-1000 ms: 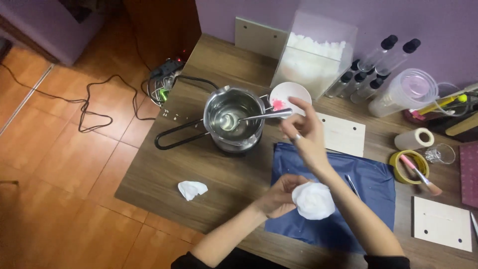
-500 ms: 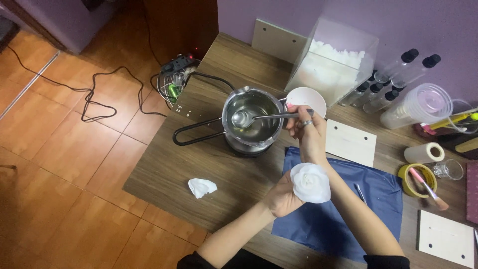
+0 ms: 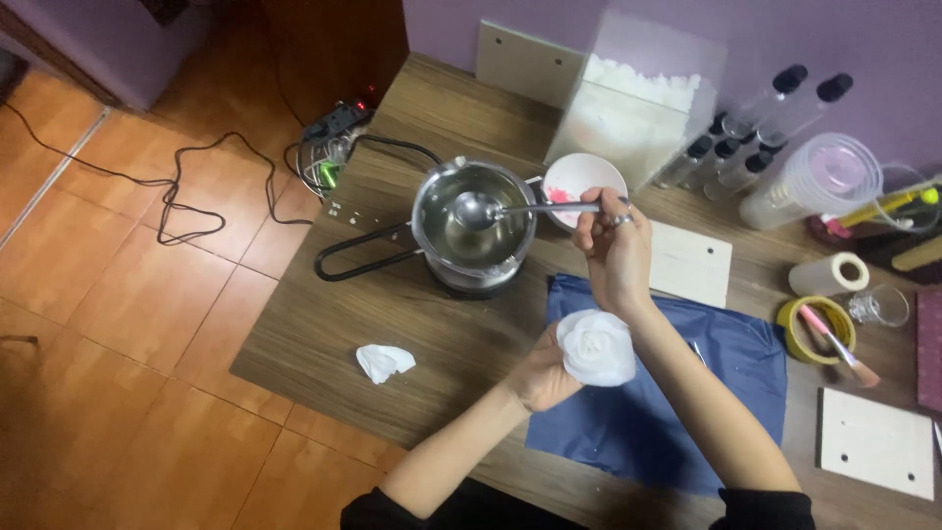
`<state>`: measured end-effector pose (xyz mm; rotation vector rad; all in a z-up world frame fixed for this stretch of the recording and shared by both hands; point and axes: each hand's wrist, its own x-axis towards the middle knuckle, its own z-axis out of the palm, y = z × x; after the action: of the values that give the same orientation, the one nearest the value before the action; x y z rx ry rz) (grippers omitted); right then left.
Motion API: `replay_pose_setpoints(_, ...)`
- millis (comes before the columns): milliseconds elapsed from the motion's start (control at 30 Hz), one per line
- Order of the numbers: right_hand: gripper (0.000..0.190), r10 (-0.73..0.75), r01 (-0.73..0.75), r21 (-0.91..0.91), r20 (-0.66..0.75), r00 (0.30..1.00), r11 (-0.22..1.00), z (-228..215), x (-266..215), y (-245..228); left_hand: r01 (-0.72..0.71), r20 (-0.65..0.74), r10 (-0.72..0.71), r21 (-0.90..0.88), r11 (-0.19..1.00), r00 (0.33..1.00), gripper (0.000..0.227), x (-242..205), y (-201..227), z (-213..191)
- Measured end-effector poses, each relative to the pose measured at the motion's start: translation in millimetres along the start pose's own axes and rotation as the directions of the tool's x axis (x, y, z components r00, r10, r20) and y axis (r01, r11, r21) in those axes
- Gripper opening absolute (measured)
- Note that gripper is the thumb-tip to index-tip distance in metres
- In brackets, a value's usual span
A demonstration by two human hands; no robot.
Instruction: Creating a decorative wax flower by layering individual petals and using liquid wax to bond them together.
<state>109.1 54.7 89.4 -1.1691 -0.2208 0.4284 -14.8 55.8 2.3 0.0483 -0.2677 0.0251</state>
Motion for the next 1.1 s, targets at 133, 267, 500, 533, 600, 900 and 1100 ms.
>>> replay_pose_setpoints(133,0.022,-0.003,0.003,0.035,-0.010,1.000,0.999,-7,2,-4,-0.039,-0.017,0.039,0.029,0.999,0.999,0.032,5,2,13)
replay_pose_setpoints(267,0.022,-0.012,0.013,0.052,-0.010,1.000,0.999,-17,1,-8,0.060,0.167,-0.068,0.056,0.997,0.984,0.029,11,19,2)
replay_pose_setpoints(500,0.023,-0.003,0.002,0.047,0.022,1.000,0.999,-24,-4,-6,0.011,0.120,-0.032,0.166,0.986,0.992,0.025,5,7,13)
replay_pose_setpoints(533,0.023,-0.003,0.002,0.050,0.014,1.000,0.999,-24,-5,-5,0.019,0.117,-0.039,0.165,0.986,0.992,0.025,3,8,5)
replay_pose_setpoints(600,0.024,0.002,-0.004,0.076,0.031,1.000,0.997,-24,-5,-4,0.004,0.089,-0.029,0.261,0.965,0.996,0.025,-2,12,-12)
replay_pose_setpoints(900,0.022,-0.033,0.031,0.167,0.009,0.999,0.985,-30,-10,-26,0.010,0.162,-0.052,0.252,0.968,0.985,0.042,-10,6,-39)
replay_pose_setpoints(1100,0.023,-0.107,0.111,0.130,-0.034,0.994,0.985,-81,-20,-49,0.061,0.184,-0.114,0.268,0.961,0.976,0.034,-3,8,-19)
